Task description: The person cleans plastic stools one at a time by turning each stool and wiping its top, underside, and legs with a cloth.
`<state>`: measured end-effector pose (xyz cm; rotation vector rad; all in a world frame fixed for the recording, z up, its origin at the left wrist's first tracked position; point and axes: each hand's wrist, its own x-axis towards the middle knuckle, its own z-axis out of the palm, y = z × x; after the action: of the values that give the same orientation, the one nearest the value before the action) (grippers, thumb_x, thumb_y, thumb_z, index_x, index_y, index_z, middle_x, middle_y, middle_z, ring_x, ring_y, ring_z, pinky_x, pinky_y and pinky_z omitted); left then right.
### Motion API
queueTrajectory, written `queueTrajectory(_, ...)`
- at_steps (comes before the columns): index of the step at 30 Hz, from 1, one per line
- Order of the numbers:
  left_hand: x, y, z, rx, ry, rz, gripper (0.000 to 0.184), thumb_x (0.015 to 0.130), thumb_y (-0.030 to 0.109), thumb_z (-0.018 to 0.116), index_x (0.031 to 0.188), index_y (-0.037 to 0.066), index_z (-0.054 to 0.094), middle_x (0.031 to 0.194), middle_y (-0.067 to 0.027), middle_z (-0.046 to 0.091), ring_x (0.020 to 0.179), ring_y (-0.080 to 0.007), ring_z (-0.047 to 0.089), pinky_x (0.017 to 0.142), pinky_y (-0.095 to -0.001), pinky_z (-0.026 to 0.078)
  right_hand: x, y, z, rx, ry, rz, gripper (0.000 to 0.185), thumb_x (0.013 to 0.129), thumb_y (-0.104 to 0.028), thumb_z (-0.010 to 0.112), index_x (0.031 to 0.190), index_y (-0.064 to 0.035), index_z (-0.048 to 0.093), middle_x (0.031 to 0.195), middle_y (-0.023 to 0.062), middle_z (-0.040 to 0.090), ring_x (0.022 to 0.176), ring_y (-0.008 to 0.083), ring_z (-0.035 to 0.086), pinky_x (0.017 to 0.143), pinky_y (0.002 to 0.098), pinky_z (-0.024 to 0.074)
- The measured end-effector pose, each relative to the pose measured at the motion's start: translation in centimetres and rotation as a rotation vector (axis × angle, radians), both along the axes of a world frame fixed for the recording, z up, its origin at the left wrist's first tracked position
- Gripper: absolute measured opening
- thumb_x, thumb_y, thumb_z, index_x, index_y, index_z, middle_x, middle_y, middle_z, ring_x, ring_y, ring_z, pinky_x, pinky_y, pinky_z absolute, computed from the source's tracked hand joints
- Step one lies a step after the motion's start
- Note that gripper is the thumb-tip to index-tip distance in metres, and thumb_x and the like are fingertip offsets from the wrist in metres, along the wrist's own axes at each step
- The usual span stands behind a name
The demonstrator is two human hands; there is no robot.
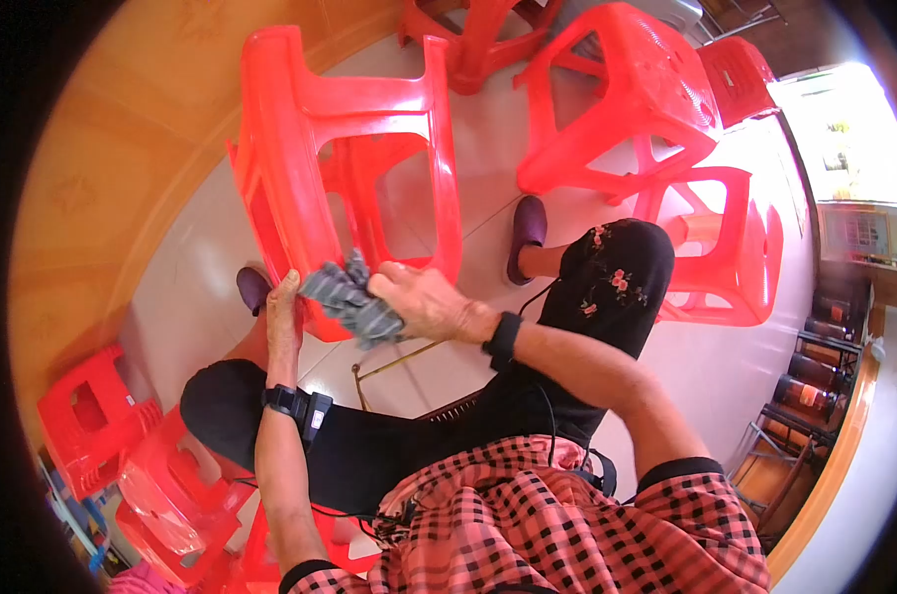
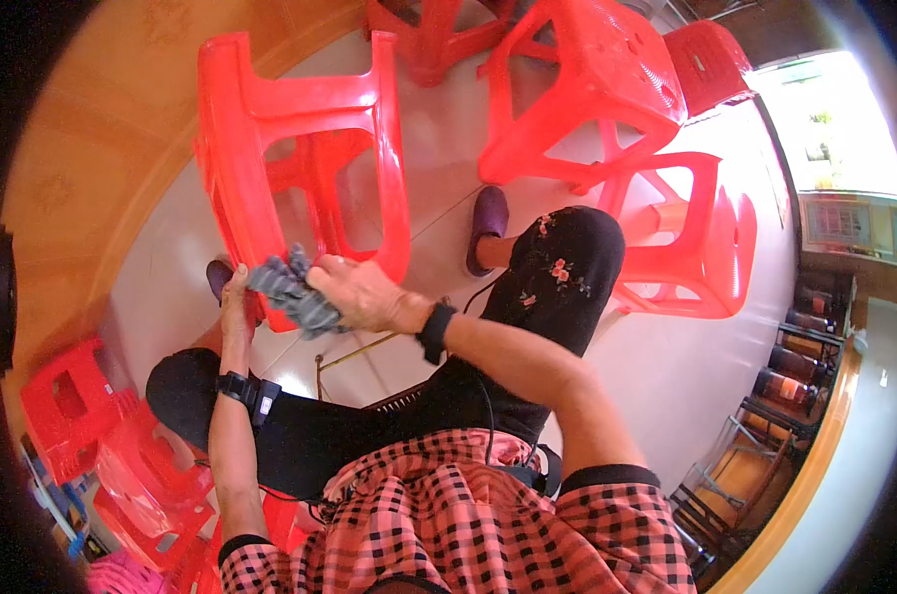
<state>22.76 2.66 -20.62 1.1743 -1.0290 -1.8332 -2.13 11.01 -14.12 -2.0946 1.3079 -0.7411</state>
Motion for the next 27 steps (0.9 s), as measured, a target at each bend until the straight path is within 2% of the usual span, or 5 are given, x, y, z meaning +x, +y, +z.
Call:
queueTrajectory(4, 0.0, -0.3, -0.2, 0.031, -0.035, 0.082, 0.045, 0.089, 0.041, 0.059, 0.113, 0.002, 0.060, 0.106, -0.0068, 0.065, 0.092, -0.0144, 0.062, 0.081, -0.0293, 0.050, -5.3, 0.5, -0.8, 0.210, 0.269, -0.069, 0.051, 0.067, -0.029, 0.074, 0.105, -0.0075, 0.046, 0.092, 0.0171, 0.059, 0.082, 0.0376, 0.062, 0.069, 0.0453, 0.0513)
queueTrajectory(6, -0.3, -0.2, 0.1, -0.017, -0.045, 0.031, 0.047, 0.089, 0.038, 0.060, 0.117, 0.000, 0.059, 0.111, -0.0061, 0.063, 0.098, -0.0150, 0.060, 0.089, -0.0301, 0.047, -7.6, 0.1, -2.3, 0.216, 0.256, -0.114, 0.052, 0.067, -0.028, 0.074, 0.105, -0.0075, 0.046, 0.092, 0.0176, 0.060, 0.081, 0.0386, 0.062, 0.070, 0.0459, 0.0507)
queueTrajectory(15, -2.4, -0.8, 3.7, -0.153, -0.122, 0.121, 0.045, 0.088, 0.034, 0.061, 0.114, -0.002, 0.057, 0.108, -0.0076, 0.061, 0.096, -0.0156, 0.058, 0.084, -0.0284, 0.047, -4.9, 1.4, -3.4, 0.144, -0.027, -0.357, 0.052, 0.063, -0.020, 0.075, 0.103, -0.0019, 0.046, 0.083, 0.0224, 0.060, 0.081, 0.0408, 0.061, 0.070, 0.0460, 0.0486)
queueTrajectory(19, -2.9, -2.1, 5.9, -0.256, -0.480, 0.201, 0.065, 0.081, 0.037, 0.068, 0.123, -0.005, 0.042, 0.111, -0.0129, 0.056, 0.099, -0.0216, 0.055, 0.085, -0.0313, 0.045, -1.3, 1.0, -2.6, 0.211, -0.126, -0.252, 0.052, 0.065, -0.028, 0.077, 0.099, -0.0026, 0.046, 0.089, 0.0209, 0.059, 0.083, 0.0395, 0.060, 0.070, 0.0458, 0.0487)
queueTrajectory(27, -4.2, -2.3, 5.9, -0.379, -0.694, 0.105, 0.064, 0.075, 0.028, 0.075, 0.123, -0.002, 0.044, 0.110, -0.0161, 0.057, 0.099, -0.0236, 0.057, 0.084, -0.0336, 0.047, -3.5, -0.9, -2.6, 0.274, -0.074, -0.035, 0.050, 0.066, -0.028, 0.075, 0.102, -0.0053, 0.048, 0.081, 0.0195, 0.062, 0.077, 0.0371, 0.063, 0.067, 0.0450, 0.0507)
